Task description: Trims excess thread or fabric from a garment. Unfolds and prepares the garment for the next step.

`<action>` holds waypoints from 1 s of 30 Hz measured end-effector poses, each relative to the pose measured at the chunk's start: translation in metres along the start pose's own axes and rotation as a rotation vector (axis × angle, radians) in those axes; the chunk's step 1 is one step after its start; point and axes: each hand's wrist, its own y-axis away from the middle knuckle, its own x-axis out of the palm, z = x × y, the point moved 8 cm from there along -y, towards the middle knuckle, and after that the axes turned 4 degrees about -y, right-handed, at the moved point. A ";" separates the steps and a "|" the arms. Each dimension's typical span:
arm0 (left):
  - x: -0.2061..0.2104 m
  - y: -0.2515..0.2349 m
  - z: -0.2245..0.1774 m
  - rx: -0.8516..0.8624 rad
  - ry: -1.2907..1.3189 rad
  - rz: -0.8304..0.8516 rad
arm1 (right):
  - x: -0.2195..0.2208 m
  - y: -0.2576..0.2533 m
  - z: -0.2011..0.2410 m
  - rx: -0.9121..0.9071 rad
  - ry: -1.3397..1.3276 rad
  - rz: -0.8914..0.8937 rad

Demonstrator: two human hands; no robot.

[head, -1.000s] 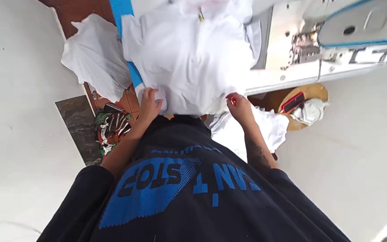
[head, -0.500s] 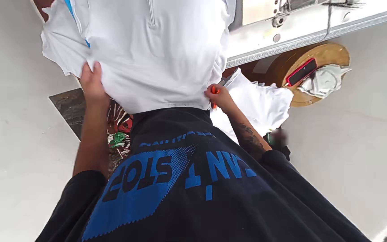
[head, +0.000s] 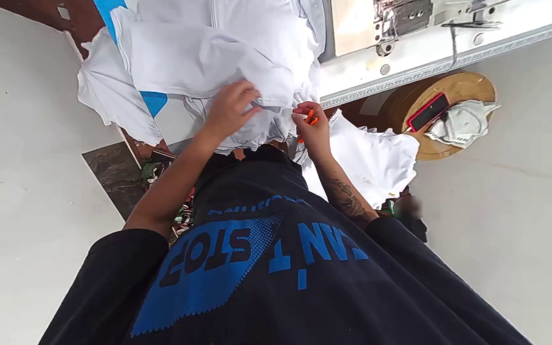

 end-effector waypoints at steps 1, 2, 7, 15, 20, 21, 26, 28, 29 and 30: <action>0.015 -0.008 -0.011 0.055 -0.038 0.007 | 0.006 0.001 0.000 -0.058 0.071 0.005; 0.025 -0.015 -0.015 0.082 -0.069 -0.004 | 0.011 -0.002 0.002 -0.120 0.129 -0.007; 0.004 -0.037 -0.029 0.022 0.105 -0.059 | 0.030 -0.008 0.055 -0.454 0.274 -0.082; -0.104 0.040 0.118 -0.747 -0.067 -0.147 | 0.000 -0.016 0.131 -0.133 -0.372 0.120; -0.155 0.223 0.196 -1.230 0.240 -0.799 | 0.016 0.005 0.175 -0.201 -0.151 0.338; -0.168 0.244 0.178 -1.164 0.314 -0.935 | 0.023 0.017 0.185 -0.233 -0.085 0.430; -0.270 0.324 0.059 -0.528 0.619 -1.212 | 0.066 0.087 0.279 -0.627 -0.162 1.203; -0.305 0.358 0.035 -0.494 0.566 -1.381 | 0.080 0.067 0.312 -0.677 -0.286 1.114; -0.321 0.378 0.036 -0.506 0.530 -1.502 | 0.095 0.043 0.327 -0.651 -0.338 0.984; -0.335 0.402 0.052 -0.491 0.545 -1.549 | 0.125 0.023 0.345 -0.611 -0.330 0.847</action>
